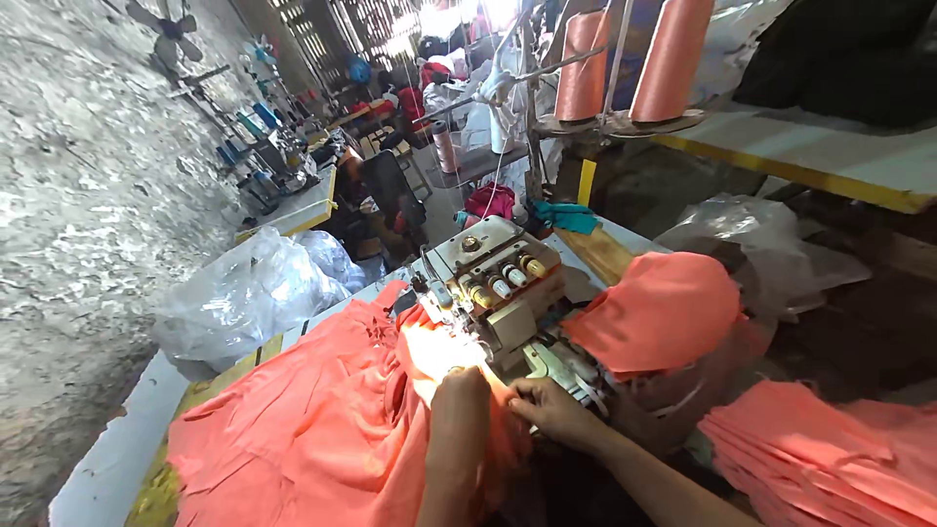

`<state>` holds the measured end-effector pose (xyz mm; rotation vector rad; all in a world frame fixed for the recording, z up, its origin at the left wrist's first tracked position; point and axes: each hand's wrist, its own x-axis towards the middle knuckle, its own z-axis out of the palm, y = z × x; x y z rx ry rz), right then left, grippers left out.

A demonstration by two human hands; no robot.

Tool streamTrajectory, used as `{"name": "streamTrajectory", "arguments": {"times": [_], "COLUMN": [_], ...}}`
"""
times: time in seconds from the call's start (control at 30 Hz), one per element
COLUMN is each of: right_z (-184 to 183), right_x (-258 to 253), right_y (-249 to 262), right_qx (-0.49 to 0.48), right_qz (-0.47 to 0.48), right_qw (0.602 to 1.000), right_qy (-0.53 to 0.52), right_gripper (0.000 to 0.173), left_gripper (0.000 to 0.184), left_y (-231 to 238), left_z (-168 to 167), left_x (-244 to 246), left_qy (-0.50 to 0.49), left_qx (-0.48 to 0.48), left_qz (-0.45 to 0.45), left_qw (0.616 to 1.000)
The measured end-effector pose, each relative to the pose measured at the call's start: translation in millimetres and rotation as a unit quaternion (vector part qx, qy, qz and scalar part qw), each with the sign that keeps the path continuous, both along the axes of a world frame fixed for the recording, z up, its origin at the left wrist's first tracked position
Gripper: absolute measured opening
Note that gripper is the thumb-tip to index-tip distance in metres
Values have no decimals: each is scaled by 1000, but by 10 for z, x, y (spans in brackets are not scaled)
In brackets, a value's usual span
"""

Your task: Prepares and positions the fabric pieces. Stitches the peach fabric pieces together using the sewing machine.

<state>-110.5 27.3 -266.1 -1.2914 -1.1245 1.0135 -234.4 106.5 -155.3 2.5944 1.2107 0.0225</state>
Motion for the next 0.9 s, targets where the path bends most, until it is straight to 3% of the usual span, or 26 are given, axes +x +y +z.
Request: {"name": "streamTrajectory", "arguments": {"times": [0.1,0.17,0.27,0.43,0.57,0.7,0.9], "right_z": [49,33,75,-158,15,153,116], "right_x": [-10,-41,-124,-198,-288,-476,-565], "right_y": [163,140,-62,3,236,431,403], "right_qx": [-5,-10,-18,-44,-35,-5,36], "right_qz": [-3,-22,-30,-83,-91,-56,-74], "right_qw": [999,998,999,994,992,998,996], "right_qy": [-44,-59,3,62,80,39,-41], "right_gripper": [20,20,17,14,15,20,22], "left_gripper": [13,7,12,16,16,15,13], "left_y": [26,182,392,384,548,757,1074], "left_z": [-324,-598,-825,-826,-797,-634,-647], "left_x": [-149,-255,-331,-270,-200,-221,-213], "left_qy": [-172,-309,-425,-407,-333,-290,-336], "left_qx": [119,212,203,199,237,147,134], "left_qz": [-30,-79,-121,-110,-130,-104,-29], "left_qw": [977,924,874,884,903,940,932]}}
